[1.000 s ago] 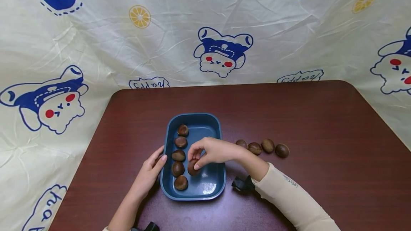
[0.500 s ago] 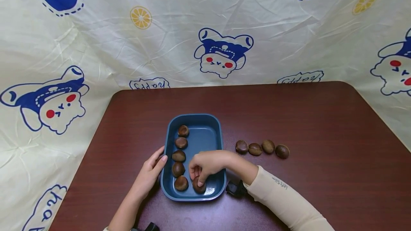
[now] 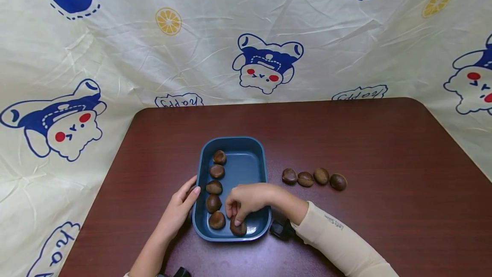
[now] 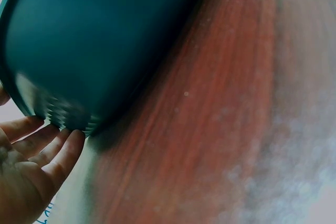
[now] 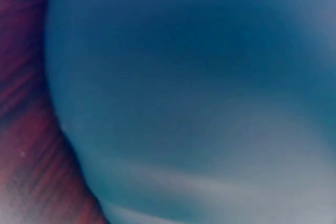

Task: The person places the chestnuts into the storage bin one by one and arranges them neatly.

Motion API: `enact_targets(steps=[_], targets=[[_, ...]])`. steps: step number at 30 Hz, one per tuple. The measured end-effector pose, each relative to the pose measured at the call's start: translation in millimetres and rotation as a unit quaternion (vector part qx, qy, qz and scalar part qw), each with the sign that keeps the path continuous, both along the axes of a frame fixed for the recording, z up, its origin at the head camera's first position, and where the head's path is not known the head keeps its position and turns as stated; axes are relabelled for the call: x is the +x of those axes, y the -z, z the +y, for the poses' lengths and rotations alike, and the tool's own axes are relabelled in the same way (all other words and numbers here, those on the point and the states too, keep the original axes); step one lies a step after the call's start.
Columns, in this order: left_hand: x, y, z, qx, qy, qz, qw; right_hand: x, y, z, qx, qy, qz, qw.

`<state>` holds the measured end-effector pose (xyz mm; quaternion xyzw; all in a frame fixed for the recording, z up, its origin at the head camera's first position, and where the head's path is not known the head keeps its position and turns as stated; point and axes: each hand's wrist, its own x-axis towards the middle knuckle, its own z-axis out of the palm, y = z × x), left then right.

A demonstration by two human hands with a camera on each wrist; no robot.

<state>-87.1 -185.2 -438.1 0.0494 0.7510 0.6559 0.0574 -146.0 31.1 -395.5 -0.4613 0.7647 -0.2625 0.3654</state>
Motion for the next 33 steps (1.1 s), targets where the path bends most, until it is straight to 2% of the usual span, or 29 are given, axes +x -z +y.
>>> enact_targets(steps=[10, 14, 17, 25, 33], targets=[[-0.1, -0.3, 0.1, 0.000, 0.001, 0.001, 1.0000, -5.8, -9.2, 12, -0.085, 0.021, 0.022, 0.9959], [0.2, -1.1, 0.0, 0.000, 0.002, -0.001, 1.0000, -7.3, -12.1, 17, -0.116, 0.059, 0.005, 0.9915], [0.2, -1.4, 0.1, -0.001, 0.002, -0.002, 1.0000, -7.9, -13.3, 21, -0.150, 0.092, -0.003, 0.9843], [0.1, -1.4, -0.2, -0.008, 0.001, -0.007, 0.9999, -7.6, -16.1, 36, -0.247, 0.180, 0.028, 0.9518], [0.1, -1.0, 0.0, -0.008, 0.000, -0.006, 0.9999, -4.1, -18.3, 58, -0.313, 0.283, 0.073, 0.9039]])
